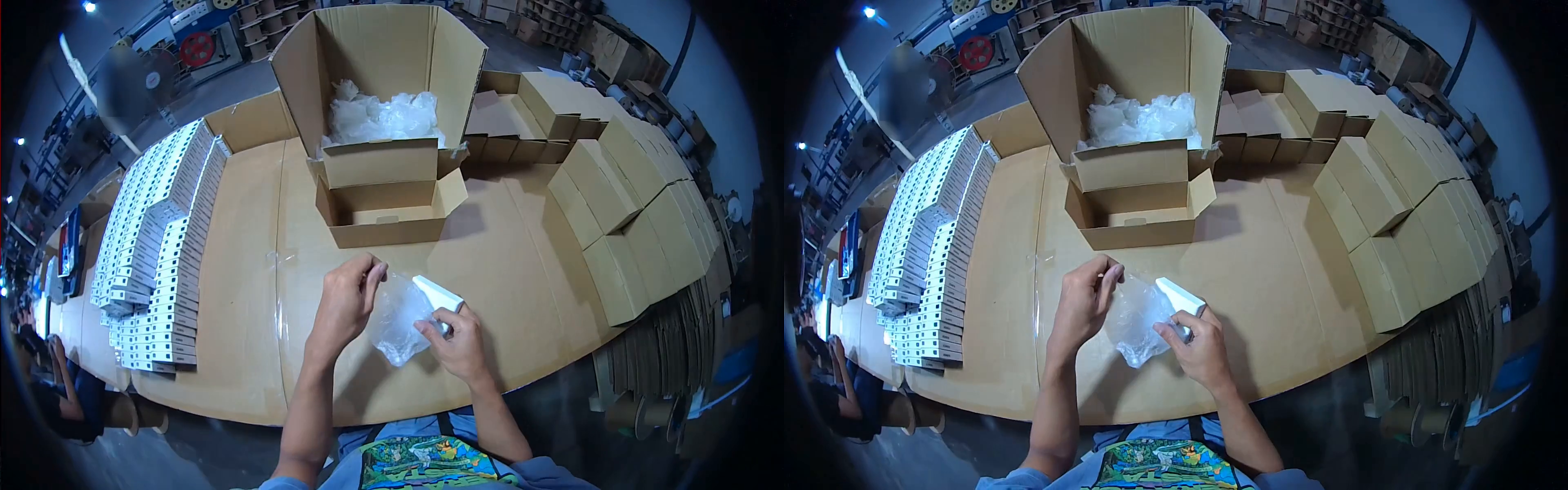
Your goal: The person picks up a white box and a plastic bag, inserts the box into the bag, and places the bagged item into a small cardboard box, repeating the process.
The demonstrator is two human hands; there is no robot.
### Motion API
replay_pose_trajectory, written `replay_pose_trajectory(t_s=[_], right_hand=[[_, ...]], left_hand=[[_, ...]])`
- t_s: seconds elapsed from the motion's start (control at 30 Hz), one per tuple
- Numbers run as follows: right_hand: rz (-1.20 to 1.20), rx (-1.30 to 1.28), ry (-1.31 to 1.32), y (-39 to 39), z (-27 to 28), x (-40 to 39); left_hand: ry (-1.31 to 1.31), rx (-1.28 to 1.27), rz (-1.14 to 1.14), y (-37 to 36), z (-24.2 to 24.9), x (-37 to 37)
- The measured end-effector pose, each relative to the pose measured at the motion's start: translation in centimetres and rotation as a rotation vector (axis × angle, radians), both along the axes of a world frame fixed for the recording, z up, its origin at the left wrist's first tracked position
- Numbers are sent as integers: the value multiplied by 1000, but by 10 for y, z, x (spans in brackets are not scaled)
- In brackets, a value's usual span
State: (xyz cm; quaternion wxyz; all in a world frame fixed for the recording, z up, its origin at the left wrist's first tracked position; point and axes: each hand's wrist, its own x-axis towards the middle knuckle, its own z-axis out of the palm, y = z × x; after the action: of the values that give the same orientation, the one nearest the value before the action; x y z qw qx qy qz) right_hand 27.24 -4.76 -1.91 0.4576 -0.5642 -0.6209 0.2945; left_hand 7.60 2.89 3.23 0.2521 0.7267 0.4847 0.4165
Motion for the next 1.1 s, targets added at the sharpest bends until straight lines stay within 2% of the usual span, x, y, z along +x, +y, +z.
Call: replay_pose_trajectory(t_s=[0.1,0.23,0.3,0.4,0.43,0.47,0.53,0.63,0.67,0.73,0.77,0.87,1.0,1.1], right_hand=[[72,-27,-107,-5,-2,6],[116,-94,-93,-10,-8,10],[130,-149,-23,-10,-14,10],[131,-213,416,-6,-47,3],[164,-361,506,-8,-39,3],[159,-317,459,-8,-42,2],[151,-225,358,-5,-47,0],[-57,-260,240,-8,-32,-4],[-105,-211,293,-6,-33,-8],[-200,-114,396,-7,-38,-15],[-207,-223,262,-9,-26,-12],[-181,-24,443,-6,-40,-22],[-74,3,438,-10,-41,-28],[83,59,380,-5,-14,2]], left_hand=[[-140,-314,-16,0,1,2],[-396,-239,-47,5,-17,2],[-395,-236,-96,6,-16,-4],[-310,-149,-153,7,-16,-7],[-302,-142,-164,8,-16,-7],[-294,-133,-176,9,-17,-6],[-463,-163,-40,8,-19,-7],[-634,120,109,17,-38,-17],[-645,260,177,19,-42,-15],[-712,68,176,-7,-48,-16],[-757,-76,58,-21,-51,-14],[-892,-483,-172,-46,-55,-3],[-656,-426,-103,-38,-59,3],[-628,-363,-120,-39,-55,3]])
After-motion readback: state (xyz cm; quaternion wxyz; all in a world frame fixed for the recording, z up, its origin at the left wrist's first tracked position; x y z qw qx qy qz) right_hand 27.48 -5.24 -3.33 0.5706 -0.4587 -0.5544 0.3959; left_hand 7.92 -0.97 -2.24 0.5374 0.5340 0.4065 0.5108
